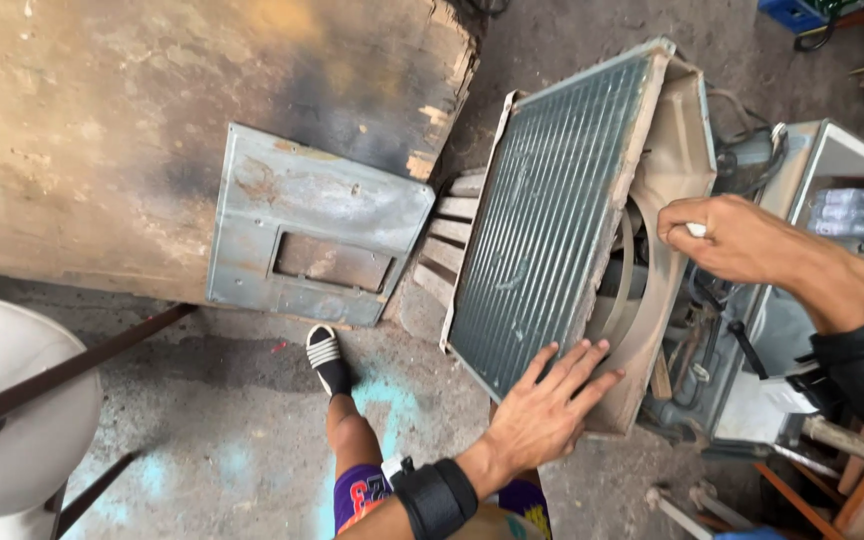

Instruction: Cleaning the internal fan and coils of a disassembled window air conditioning unit using a brush.

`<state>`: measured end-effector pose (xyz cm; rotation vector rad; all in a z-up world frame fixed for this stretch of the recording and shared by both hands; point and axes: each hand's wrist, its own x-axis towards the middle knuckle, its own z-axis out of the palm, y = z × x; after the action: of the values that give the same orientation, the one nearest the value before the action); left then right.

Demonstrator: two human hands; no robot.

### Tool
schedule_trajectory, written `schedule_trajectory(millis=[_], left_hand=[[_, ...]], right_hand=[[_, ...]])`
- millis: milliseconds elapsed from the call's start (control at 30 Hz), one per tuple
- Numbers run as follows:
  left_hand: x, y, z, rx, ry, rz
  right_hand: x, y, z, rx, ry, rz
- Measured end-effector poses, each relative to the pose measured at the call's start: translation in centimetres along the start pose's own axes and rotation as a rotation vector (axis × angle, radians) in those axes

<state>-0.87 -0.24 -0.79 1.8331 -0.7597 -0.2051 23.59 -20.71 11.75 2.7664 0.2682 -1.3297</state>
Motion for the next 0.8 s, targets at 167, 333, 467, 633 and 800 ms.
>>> schedule_trajectory(millis=[167,333,467,633,800], left_hand=[[0.6,-0.2,-0.3,0.014,-0.010,-0.021],[0.7,-0.3,-0.6,-0.007,-0.015,-0.027],[-0.1,0.1,-0.2,0.007,0.005,-0.016],[0.6,-0.5,0.1,0.024,0.042,-0.012],[0.4,-0.4,0.3,0.053,0.054,-0.011]], right_hand=[[4.4,2.8,1.7,0.017,0.058,-0.103],[3.8,1.3,-0.2,0.075,0.092,0.019],[1.4,0.3,-0.8,0.130,0.020,0.164],[0.8,-1.4,-1.2,0.214,0.127,0.146],[0.4,-3.8,-0.4,0.124,0.266,0.204]])
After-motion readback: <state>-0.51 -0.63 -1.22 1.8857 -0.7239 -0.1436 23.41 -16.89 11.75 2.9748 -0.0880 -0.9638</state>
